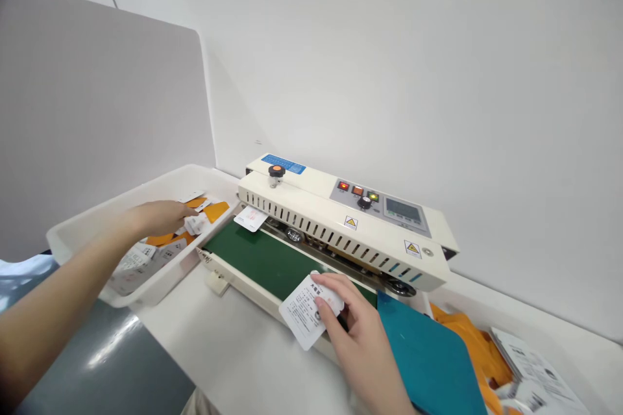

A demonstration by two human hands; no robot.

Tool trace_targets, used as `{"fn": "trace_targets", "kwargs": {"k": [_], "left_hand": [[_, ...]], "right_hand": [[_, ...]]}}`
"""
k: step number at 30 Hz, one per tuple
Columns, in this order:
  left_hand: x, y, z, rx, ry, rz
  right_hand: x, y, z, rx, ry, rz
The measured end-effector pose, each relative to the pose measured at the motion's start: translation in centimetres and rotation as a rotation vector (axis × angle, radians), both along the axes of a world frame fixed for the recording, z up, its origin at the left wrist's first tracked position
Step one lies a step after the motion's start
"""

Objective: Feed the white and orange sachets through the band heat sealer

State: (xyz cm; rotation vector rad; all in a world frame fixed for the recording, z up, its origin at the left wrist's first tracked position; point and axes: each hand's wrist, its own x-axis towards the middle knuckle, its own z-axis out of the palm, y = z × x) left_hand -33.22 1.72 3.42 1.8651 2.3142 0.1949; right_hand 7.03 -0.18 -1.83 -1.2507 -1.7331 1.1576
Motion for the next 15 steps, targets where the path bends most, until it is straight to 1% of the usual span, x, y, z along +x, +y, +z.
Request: {"fn": "trace_targets", "kwargs": {"k": [1,3,5,8,10,11,15], "left_hand": [[0.7,-0.7,0.5,-0.026,0.014,-0.024],[2.6,-2.1,1.3,-0.027,0.042,-0.072],[4.9,-3.3,1.9,0.044,0.078,-0.114],[8.5,-4.5,2.4,0.175,-0.039,-0.194],[10.8,-4.9,2.1,0.196,-0.159,-0.265],[12.0,-4.9,1.9,0.213,-0.229,-0.281],[16.9,-4.7,0.5,0.172,-0.509,-0.439]], "right_hand": [[-0.1,0.1,0.0,0.003,0.004,0.005],[-0.4,0.3,-0.1,0.001,0.017,0.013],[-0.6,0.4,-0.1,-0.012,0.04,0.004],[-0.4,0.5,0.2,-0.034,0.058,-0.054],[0.1,0.4,0.5,-0.042,0.05,-0.097],[0.5,0.4,0.5,-0.046,0.042,-0.12],[2.3,0.0,0.3,-0.043,0.064,-0.213]]}}
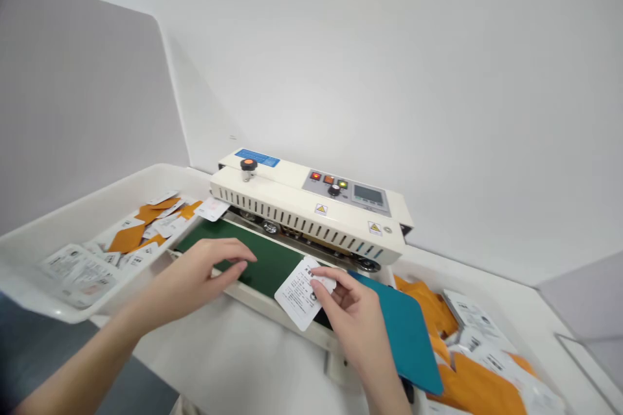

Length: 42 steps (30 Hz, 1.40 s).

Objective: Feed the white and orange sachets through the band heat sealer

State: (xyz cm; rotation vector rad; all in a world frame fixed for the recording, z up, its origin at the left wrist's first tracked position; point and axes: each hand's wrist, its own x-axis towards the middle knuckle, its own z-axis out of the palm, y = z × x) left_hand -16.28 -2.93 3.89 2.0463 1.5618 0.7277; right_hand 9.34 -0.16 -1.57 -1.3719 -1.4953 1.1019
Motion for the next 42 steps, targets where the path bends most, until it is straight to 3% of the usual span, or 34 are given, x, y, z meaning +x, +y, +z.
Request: {"fn": "trace_targets", "kwargs": {"k": [6,10,16,20,24,28,36,39,42], "left_hand": [[7.0,1.3,-1.8,-0.039,-0.231,-0.356],[11.1,2.6,-2.8,-0.266,-0.428,-0.502],[17.0,4.0,-3.6,-0.697,-0.716,-0.562],[19.9,4.0,-4.0,-0.846,-0.768,-0.459],[20.8,3.8,-4.7,-0.892,-0.948,-0.341],[20.4,3.7,-4.4,-0.919,-1.038,-0.241],[18.8,3.1,-3.6,-0.918,-1.211,-0.14],[18.2,2.7,-3.7,-0.897,-1.263,-0.1],[17.6,2.4,-3.7,-0.87,-1.299,-0.067]], "right_hand": [[4.0,-1.1,-0.4,0.04,0.12,-0.094],[7.6,-2.2,0.3,0.029,0.14,-0.229],[12.7,-2.8,1.0,0.002,0.062,-0.366],[15.1,-2.5,1.1,0.019,0.024,-0.391],[18.0,-2.2,-0.3,0.04,-0.19,-0.303],[20.1,-2.3,-1.8,0.017,-0.469,-0.178],[21.2,-1.6,-0.7,-0.069,-0.606,0.055],[23.0,0.5,-0.6,-0.047,-0.742,0.046],[24.9,3.3,-1.1,-0.119,-1.015,-0.105]]}}
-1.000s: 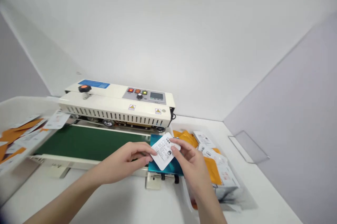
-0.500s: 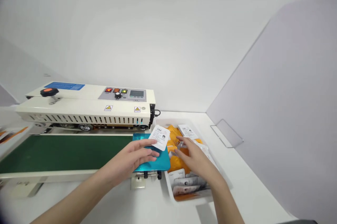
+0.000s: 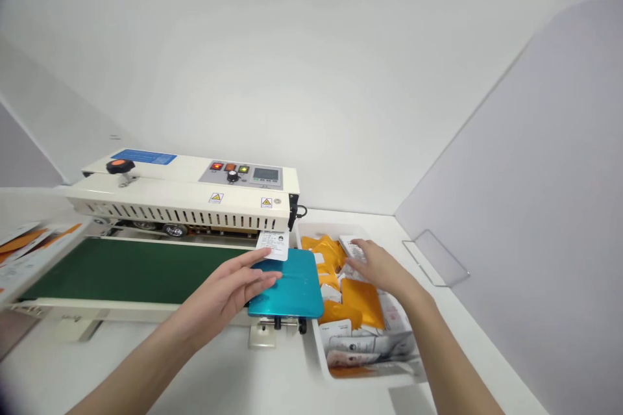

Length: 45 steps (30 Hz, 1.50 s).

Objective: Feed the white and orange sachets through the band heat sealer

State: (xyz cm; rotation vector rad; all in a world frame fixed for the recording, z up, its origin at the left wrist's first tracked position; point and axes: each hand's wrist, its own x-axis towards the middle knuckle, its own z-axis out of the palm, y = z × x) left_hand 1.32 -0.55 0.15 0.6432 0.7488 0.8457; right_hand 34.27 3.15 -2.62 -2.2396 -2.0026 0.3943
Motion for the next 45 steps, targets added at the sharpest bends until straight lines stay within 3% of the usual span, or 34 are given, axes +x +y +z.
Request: {"fn": "trace_targets", "kwargs": {"k": [2,4,8,11,14,17,20,24,27,30,36,45], "left_hand": [[-0.4,-0.1,0.0,0.004,-0.006,0.016],[-0.8,-0.2,0.0,0.006,-0.016,0.019],[-1.3,-0.2,0.0,-0.005,-0.034,0.006],[-1.4,-0.2,0.0,-0.005,-0.041,-0.005],[-1.2,-0.1,0.1,0.012,-0.026,-0.068],[-0.6,0.3,0.3,0.089,0.06,-0.203],[0.3,1.0,0.4,0.23,0.262,-0.35],[1.9,1.9,0.1,0.438,0.393,-0.449],[3.0,2.3,-0.2,0.561,0.389,-0.451],[3.7,2.6,-0.4,0.622,0.388,-0.449],[4.4,3.0,-1.0,0.516,0.388,-0.438],[4.3,2.8,-1.1,0.391,0.447,-0.387]], "right_hand": [[0.9,1.7,-0.6,-0.099,-0.097,-0.087],[1.3,3.1,-1.2,-0.138,-0.115,-0.08],[0.8,4.6,-2.2,-0.094,-0.113,-0.059],[0.3,4.9,-1.9,-0.047,-0.105,-0.061],[0.0,4.5,-0.4,0.021,-0.047,-0.05],[-0.3,3.7,1.5,0.079,0.347,-0.044],[-0.7,2.9,3.0,0.018,0.801,-0.035],[-2.0,2.4,4.3,-0.003,1.066,0.022],[-3.2,2.0,4.7,0.0,1.097,0.05],[-4.3,1.6,4.7,-0.1,1.123,0.16],[-5.4,1.7,3.9,-0.217,1.094,0.275],[-3.8,2.6,2.3,-0.24,0.992,0.237]]}}
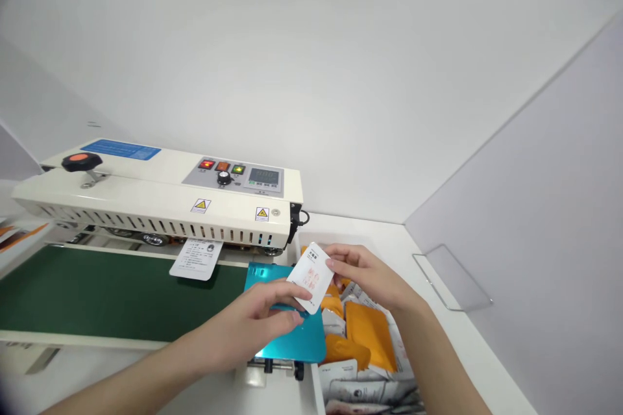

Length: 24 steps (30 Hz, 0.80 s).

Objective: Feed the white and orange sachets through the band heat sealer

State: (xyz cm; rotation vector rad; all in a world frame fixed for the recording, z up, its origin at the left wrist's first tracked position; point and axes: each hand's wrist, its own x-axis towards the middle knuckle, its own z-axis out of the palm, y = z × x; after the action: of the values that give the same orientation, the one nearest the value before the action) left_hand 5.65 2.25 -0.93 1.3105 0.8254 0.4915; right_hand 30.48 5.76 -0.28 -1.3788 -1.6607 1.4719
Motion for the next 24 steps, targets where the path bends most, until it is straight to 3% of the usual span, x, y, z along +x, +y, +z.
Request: {"fn": "trace_targets", "kwargs": {"k": [4,7,11,13,16,24], "left_hand": [[-0.1,-0.3,0.2,-0.048,0.022,-0.002],[-0.2,-0.3,0.1,-0.053,0.019,-0.015],[-0.2,-0.3,0.1,-0.075,0.013,-0.013],[-0.1,-0.3,0.0,-0.107,-0.004,-0.011],[0.0,-0.4,-0.1,-0.15,-0.034,-0.011],[-0.1,-0.1,0.8,-0.197,0.009,-0.037]], "right_hand": [[0.7,0.5,-0.5,0.063,-0.022,-0.062],[1.5,1.5,-1.7,0.16,-0.109,-0.185],[2.8,2.7,-4.5,0.318,-0.531,-0.306],[3.3,2.9,-5.8,0.292,-0.738,-0.263],[3.8,2.9,-6.8,0.212,-0.879,-0.158],[6.3,3.4,-7.1,0.083,-0.914,-0.377]]}}
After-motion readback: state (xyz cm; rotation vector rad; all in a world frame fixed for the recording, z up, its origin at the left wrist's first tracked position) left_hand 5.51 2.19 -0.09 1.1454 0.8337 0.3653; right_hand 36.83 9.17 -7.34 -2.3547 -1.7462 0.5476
